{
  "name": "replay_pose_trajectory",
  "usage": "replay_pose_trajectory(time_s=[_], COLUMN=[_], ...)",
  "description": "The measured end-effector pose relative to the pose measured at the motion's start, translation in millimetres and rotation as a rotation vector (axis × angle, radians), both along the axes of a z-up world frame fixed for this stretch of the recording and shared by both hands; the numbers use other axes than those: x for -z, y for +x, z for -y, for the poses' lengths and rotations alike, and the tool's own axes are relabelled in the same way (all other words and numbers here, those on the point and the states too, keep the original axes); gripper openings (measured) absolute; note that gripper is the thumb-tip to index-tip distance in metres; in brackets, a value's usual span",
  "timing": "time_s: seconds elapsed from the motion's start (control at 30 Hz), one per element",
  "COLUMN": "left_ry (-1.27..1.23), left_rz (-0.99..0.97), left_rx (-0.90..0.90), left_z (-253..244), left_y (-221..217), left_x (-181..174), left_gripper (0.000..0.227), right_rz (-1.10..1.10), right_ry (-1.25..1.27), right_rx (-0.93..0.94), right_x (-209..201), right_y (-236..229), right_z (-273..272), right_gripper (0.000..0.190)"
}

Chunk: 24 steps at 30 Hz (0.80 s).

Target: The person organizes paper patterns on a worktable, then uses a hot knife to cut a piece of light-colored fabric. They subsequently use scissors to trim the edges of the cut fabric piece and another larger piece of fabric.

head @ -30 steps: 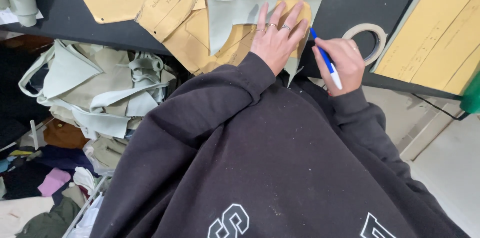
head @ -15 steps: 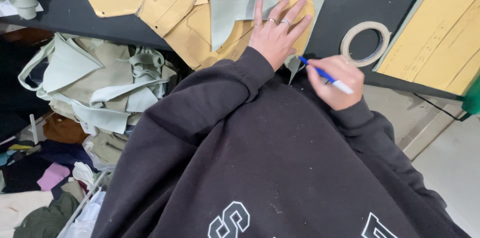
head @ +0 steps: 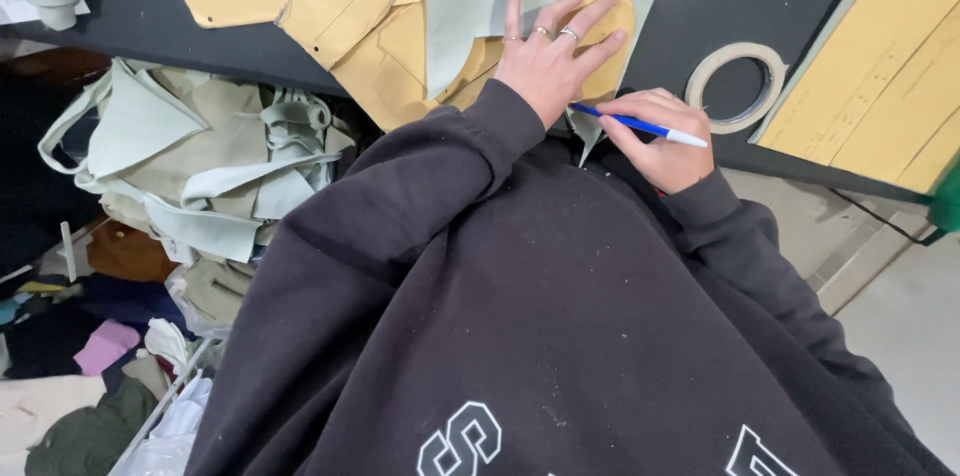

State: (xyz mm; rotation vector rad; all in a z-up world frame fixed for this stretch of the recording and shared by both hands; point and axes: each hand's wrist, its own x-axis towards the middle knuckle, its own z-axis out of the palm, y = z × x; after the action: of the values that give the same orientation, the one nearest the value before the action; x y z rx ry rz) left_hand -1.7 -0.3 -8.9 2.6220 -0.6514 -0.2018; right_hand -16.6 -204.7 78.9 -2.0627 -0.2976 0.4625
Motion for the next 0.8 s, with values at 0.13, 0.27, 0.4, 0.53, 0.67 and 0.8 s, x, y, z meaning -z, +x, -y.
replay_pose_trajectory(time_s=[0.13, 0.27, 0.4, 0.53, 0.67, 0.8], left_ry=[0.057, 0.071, 0.108, 0.155, 0.327, 0.348], left_rz=[0.051, 0.051, -0.031, -0.093, -0.162, -0.156], left_rx=[-0.012, -0.024, 0.010, -0.002, -0.014, -0.100], left_z=[1.8, 7.4, 24.9, 43.9, 55.4, 67.0], left_y=[-3.1, -3.4, -32.3, -64.7, -71.4, -84.9], left_x=[-4.0, -6.1, -7.2, -9.9, -25.1, -24.5], left_gripper=[0.050, 0.044, 0.039, 0.045, 0.057, 0.058], right_rz=[-0.029, -0.107, -0.209, -0.227, -0.374, -0.360], right_ry=[-0.024, -0.070, 0.129, 0.146, 0.165, 0.069], right_rx=[0.018, 0.082, 0.226, 0.137, -0.139, -0.224], right_x=[0.9, -2.2, 0.0, 25.8, 51.7, 49.9], right_y=[-2.3, -3.8, 15.4, 51.3, 67.7, 76.7], right_z=[13.7, 38.1, 40.3, 14.1, -3.8, -13.8], right_gripper=[0.013, 0.011, 0.010, 0.011, 0.012, 0.012])
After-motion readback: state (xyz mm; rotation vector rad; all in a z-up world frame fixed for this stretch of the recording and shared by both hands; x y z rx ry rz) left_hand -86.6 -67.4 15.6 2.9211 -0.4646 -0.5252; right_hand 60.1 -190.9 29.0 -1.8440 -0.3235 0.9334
